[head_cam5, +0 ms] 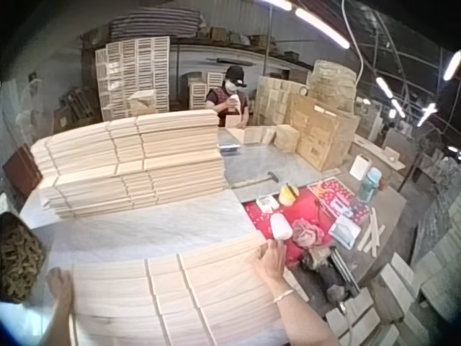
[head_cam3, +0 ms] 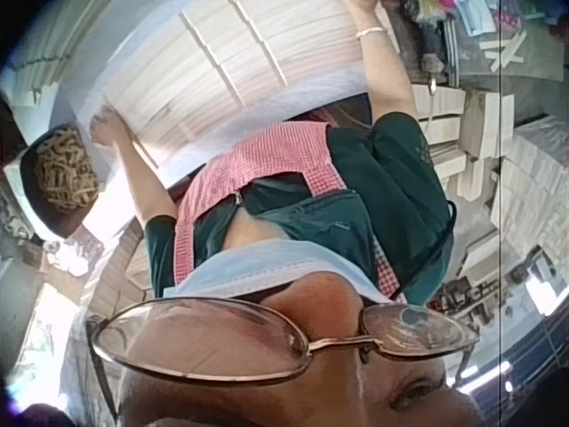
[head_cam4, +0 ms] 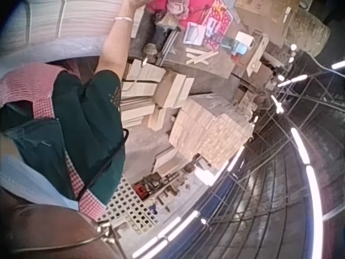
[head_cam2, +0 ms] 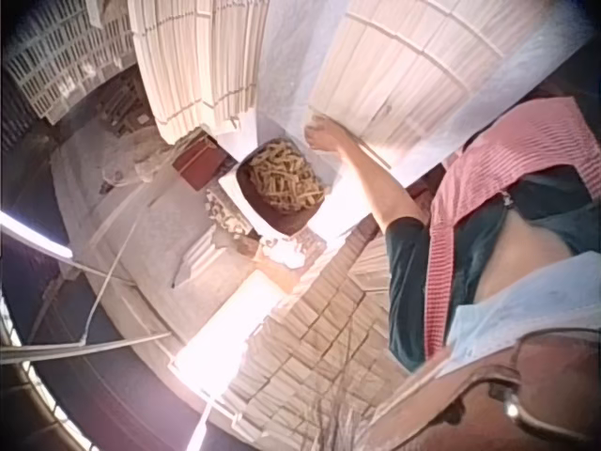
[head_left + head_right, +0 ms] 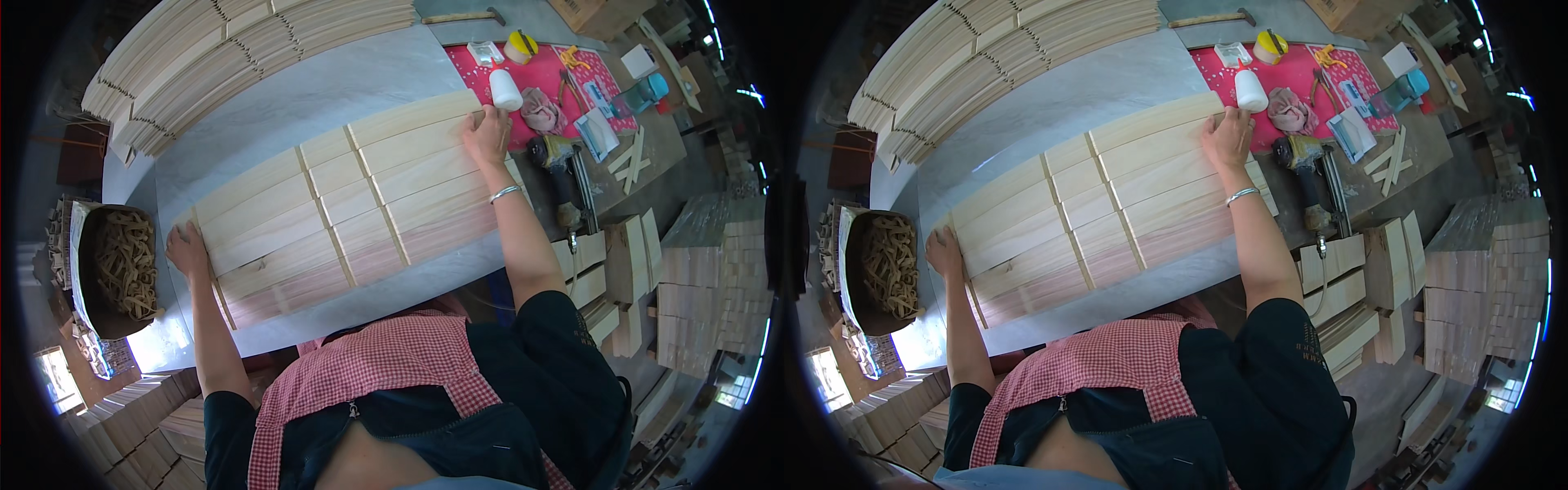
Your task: Assembling small wooden boxes by gluing panels and securing them with a nail gun.
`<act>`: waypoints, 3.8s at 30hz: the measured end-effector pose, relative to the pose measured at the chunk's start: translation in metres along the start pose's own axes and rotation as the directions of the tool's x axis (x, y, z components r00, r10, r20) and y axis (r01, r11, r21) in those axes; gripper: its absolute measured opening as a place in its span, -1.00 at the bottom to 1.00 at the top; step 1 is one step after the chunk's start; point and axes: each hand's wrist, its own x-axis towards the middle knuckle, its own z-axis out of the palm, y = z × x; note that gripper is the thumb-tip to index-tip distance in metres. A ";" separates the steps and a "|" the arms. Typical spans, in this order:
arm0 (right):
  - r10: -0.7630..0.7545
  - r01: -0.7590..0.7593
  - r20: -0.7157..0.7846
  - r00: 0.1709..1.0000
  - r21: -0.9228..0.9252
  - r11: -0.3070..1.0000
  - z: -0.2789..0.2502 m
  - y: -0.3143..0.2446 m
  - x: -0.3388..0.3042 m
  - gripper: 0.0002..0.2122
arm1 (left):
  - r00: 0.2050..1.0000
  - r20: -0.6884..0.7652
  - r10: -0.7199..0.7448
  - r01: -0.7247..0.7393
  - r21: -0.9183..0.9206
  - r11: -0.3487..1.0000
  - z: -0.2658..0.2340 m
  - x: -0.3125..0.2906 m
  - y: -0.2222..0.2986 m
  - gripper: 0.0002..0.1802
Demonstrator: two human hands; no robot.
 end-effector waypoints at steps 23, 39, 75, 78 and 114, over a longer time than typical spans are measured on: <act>-0.066 0.069 -0.090 0.994 0.034 0.997 -0.016 0.019 -0.009 -0.65 | 1.000 0.023 -0.005 0.003 0.084 0.997 -0.008 0.000 0.014 -0.40; -0.098 0.053 -0.227 0.969 -0.195 0.979 -0.130 0.137 -0.082 -0.68 | 0.376 0.235 0.897 -0.817 -0.374 0.440 -0.074 -0.191 0.245 0.14; -0.119 0.063 0.142 0.983 0.349 0.935 -0.045 0.076 -0.036 -0.69 | 0.404 0.408 0.819 -0.755 -0.356 0.550 -0.087 -0.207 0.213 0.20; -0.121 0.063 0.148 0.982 0.349 0.935 -0.047 0.073 -0.035 -0.69 | 0.408 0.402 0.819 -0.752 -0.361 0.552 -0.085 -0.206 0.211 0.20; -0.008 -0.067 0.168 0.986 0.436 0.898 -0.114 0.103 -0.100 -0.79 | 0.411 0.401 0.819 -0.778 -0.314 0.544 -0.083 -0.210 0.210 0.18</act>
